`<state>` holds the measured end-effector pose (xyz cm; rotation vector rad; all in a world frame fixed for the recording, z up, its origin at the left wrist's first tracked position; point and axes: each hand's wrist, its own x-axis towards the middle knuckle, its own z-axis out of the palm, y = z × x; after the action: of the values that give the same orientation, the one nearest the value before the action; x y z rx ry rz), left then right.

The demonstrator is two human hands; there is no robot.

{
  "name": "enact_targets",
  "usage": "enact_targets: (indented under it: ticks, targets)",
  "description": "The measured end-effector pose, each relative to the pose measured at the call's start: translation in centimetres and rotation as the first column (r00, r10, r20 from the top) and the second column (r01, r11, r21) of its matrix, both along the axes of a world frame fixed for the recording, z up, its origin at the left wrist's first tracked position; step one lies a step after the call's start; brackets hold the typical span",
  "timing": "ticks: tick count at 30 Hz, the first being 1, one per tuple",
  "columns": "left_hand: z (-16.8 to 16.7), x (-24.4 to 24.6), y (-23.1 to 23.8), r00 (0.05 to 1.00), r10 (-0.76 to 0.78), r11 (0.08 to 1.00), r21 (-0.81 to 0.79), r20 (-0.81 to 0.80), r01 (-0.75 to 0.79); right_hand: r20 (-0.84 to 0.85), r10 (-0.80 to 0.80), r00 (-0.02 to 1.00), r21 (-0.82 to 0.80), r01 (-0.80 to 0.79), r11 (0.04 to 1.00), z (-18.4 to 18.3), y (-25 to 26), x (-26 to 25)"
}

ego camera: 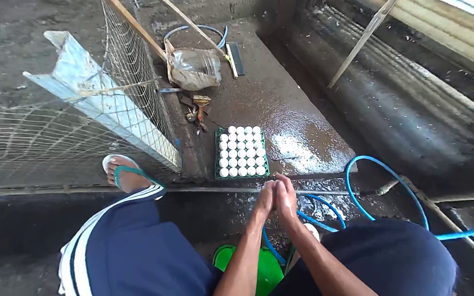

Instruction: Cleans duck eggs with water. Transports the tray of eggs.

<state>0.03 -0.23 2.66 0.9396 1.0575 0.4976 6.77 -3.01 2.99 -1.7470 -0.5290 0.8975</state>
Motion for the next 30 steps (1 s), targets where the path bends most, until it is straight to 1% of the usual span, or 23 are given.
enact_targets:
  ticks: [2,3,4,5,7,9,11,12,14,16,17,18,20,21,22,23,24,25,26,27,28,29,30]
  targets:
    - [0.3,-0.6,0.2,0.993,-0.115,0.993,-0.010,0.015,0.115,-0.016,-0.006,1.000,0.038,0.007,0.999,-0.4,0.0,0.5]
    - [0.3,-0.6,0.2,0.985,-0.169,0.985,-0.009,0.018,0.170,-0.047,-0.044,0.998,0.026,0.045,0.999,-0.6,0.6,1.2]
    - [0.3,-0.4,0.1,0.984,-0.178,0.984,0.002,0.012,0.178,-0.080,-0.075,0.994,-0.001,0.076,0.997,-0.4,1.1,1.6]
    - [0.2,-0.1,0.0,0.991,-0.133,0.991,0.012,-0.002,0.133,-0.065,-0.078,0.995,-0.013,0.077,0.997,-0.1,1.0,1.4]
    - [-0.2,0.4,0.0,0.999,-0.036,0.998,0.046,-0.029,0.038,0.033,-0.012,0.999,0.030,0.011,0.999,0.0,-0.3,0.0]
    - [-0.1,-0.3,0.1,0.993,-0.113,0.993,0.010,-0.018,0.114,0.046,0.016,0.999,0.058,-0.019,0.998,-0.8,-0.6,0.1]
    - [0.5,-0.4,0.1,0.981,-0.194,0.981,-0.018,-0.019,0.193,-0.056,-0.057,0.997,0.000,0.057,0.998,-0.6,0.9,1.6]
    - [0.7,-0.1,-0.1,0.986,-0.168,0.986,-0.016,-0.021,0.168,-0.071,-0.076,0.995,-0.039,0.073,0.997,-0.1,1.1,1.8]
    - [0.5,0.6,-0.2,0.998,-0.043,0.998,0.039,-0.034,0.044,0.025,-0.017,1.000,-0.028,0.018,0.999,0.6,0.1,0.7]
    - [0.1,0.3,0.0,0.999,-0.043,0.997,0.062,-0.022,0.044,0.081,0.040,0.996,0.031,-0.043,0.999,0.1,-0.5,-0.1]
    - [0.0,-0.1,0.0,0.996,-0.093,0.995,0.035,-0.013,0.093,0.048,0.032,0.998,0.033,-0.034,0.999,-0.4,-0.2,0.4]
    - [0.2,-0.4,0.1,0.988,-0.156,0.988,0.003,-0.006,0.156,-0.058,0.000,0.998,0.011,0.001,1.000,-0.6,0.6,1.4]
    - [0.4,-0.5,0.1,0.972,-0.235,0.971,-0.045,-0.008,0.235,-0.358,-0.091,0.929,-0.088,0.064,0.994,-0.9,2.0,3.4]
    - [0.2,-0.6,0.1,0.972,-0.236,0.970,-0.057,-0.010,0.235,-0.481,-0.123,0.868,-0.124,0.071,0.990,-1.1,2.1,3.6]
    - [-0.3,-0.7,0.3,0.977,-0.211,0.976,-0.053,0.001,0.211,-0.547,-0.137,0.826,-0.123,0.082,0.989,-1.2,2.1,3.5]
    - [-0.6,-0.8,0.8,0.982,-0.183,0.980,-0.070,0.049,0.186,-0.547,-0.127,0.828,-0.094,0.090,0.992,-1.0,2.2,3.3]
    - [-1.0,-0.8,1.0,0.985,-0.143,0.985,-0.082,0.098,0.151,-0.464,-0.104,0.880,-0.052,0.090,0.995,-0.8,1.9,2.9]
    - [-1.2,-0.8,1.1,0.986,-0.093,0.987,-0.116,0.140,0.110,-0.296,-0.052,0.954,0.003,0.056,0.998,-0.6,1.4,2.3]
    - [-1.1,-0.7,1.0,0.986,-0.038,0.986,-0.155,0.165,0.064,-0.073,0.028,0.997,0.050,-0.024,0.998,-0.7,0.8,1.8]
    - [-0.6,-0.6,0.7,0.985,0.015,0.983,-0.183,0.172,0.017,0.121,0.123,0.985,0.075,-0.132,0.988,-0.7,0.3,1.4]
    - [-0.1,-0.7,0.6,0.983,0.044,0.978,-0.210,0.177,-0.006,0.264,0.162,0.951,0.095,-0.192,0.977,-0.7,0.1,1.0]
    - [0.5,-0.7,0.5,0.987,0.038,0.976,-0.219,0.154,-0.004,0.312,0.144,0.939,0.108,-0.186,0.977,-0.8,0.3,1.0]
    - [0.7,-0.5,0.3,0.994,0.011,0.976,-0.216,0.109,0.013,0.252,0.112,0.961,0.085,-0.137,0.987,-0.6,0.7,1.3]
